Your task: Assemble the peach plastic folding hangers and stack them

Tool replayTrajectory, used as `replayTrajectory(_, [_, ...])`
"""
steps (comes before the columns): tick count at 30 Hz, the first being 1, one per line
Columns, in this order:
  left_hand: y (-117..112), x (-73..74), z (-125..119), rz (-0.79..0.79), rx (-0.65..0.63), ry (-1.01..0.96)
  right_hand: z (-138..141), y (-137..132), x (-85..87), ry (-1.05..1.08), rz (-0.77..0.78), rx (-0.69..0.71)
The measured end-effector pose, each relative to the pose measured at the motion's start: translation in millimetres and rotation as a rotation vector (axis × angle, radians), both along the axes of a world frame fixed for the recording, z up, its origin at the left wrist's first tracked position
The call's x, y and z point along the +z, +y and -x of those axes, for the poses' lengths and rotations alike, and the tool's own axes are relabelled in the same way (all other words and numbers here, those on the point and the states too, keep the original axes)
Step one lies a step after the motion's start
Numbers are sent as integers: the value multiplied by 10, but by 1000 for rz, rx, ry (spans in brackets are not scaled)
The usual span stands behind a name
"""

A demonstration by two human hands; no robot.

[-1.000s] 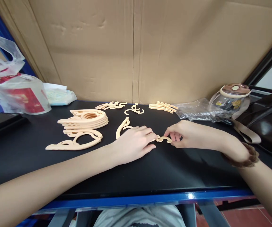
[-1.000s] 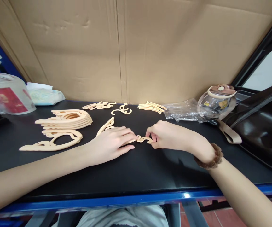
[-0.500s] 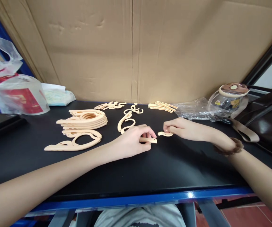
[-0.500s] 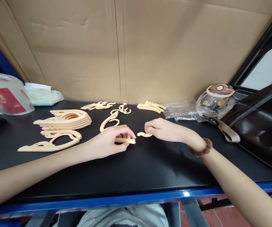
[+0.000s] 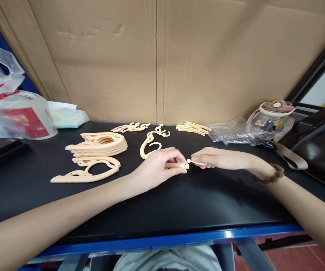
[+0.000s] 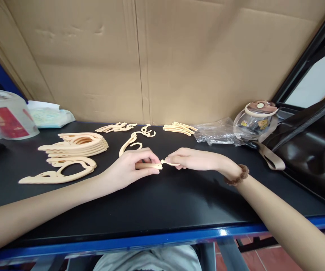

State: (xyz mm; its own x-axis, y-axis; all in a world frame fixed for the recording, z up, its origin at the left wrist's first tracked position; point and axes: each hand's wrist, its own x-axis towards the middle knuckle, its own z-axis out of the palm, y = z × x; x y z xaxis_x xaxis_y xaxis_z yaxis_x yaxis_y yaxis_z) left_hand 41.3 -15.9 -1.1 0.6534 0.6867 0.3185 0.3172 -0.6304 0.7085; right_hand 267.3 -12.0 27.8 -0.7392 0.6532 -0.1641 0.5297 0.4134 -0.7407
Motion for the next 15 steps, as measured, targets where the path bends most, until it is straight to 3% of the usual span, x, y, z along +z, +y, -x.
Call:
replayTrajectory(6, [-1, 42, -7, -58, 47, -29, 20, -20, -13, 52, 81, -46])
replayTrajectory(10, [-6, 33, -9, 7, 14, -68, 51, -22, -30, 76, 66, -70])
replayTrajectory(15, [-16, -12, 6, -34, -17, -114, 110, -31, -122, 130, 22, -103])
